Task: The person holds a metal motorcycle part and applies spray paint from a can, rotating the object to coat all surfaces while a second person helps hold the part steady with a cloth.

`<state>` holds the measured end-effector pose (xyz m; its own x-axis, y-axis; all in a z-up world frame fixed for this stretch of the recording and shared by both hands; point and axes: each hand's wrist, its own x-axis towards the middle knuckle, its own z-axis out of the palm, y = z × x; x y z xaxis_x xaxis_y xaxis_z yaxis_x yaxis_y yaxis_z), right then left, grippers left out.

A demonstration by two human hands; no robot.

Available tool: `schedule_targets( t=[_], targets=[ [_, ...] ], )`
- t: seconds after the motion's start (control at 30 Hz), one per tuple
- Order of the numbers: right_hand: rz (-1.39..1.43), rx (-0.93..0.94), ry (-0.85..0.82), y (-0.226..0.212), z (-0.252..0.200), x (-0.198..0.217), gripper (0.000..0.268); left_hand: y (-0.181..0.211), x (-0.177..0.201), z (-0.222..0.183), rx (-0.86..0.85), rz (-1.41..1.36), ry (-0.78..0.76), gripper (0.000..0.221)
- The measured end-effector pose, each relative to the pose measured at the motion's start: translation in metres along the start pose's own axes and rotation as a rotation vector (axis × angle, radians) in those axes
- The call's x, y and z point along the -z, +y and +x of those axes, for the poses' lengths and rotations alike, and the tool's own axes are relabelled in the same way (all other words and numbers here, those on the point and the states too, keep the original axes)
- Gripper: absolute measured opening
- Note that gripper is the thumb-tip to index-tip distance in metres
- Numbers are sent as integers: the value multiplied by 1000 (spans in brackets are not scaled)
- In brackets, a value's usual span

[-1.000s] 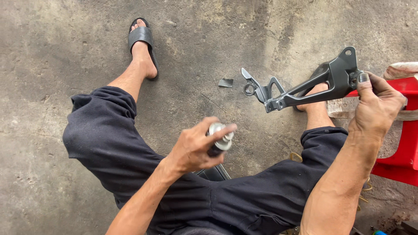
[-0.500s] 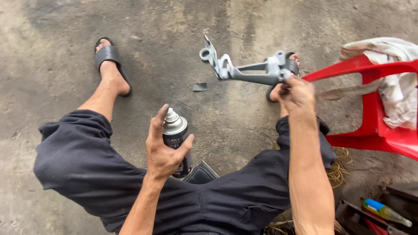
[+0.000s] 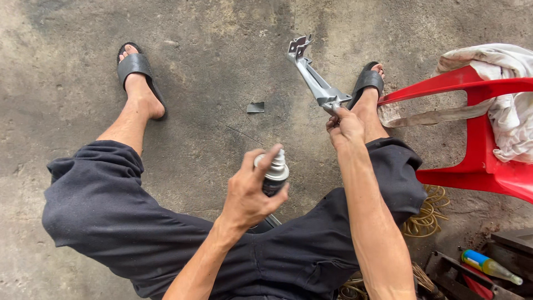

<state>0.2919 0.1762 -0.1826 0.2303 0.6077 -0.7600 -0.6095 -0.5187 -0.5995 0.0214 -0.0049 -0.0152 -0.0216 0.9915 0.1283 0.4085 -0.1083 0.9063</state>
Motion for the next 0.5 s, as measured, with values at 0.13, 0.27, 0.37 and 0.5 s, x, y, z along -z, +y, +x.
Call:
schedule_targets(
  t=[0.13, 0.27, 0.37, 0.5],
  targets=[
    [-81, 184, 111, 9, 6, 1, 33, 13, -7, 6, -24, 104, -144, 83],
    [-113, 243, 100, 14, 2, -4, 33, 12, -15, 13, -55, 143, -152, 82],
    [-117, 244, 84, 13, -22, -19, 33, 9, -22, 14, -88, 184, -116, 81],
    [-116, 274, 45, 13, -42, -29, 28, 4, -22, 17, -100, 215, -74, 80]
  ],
)
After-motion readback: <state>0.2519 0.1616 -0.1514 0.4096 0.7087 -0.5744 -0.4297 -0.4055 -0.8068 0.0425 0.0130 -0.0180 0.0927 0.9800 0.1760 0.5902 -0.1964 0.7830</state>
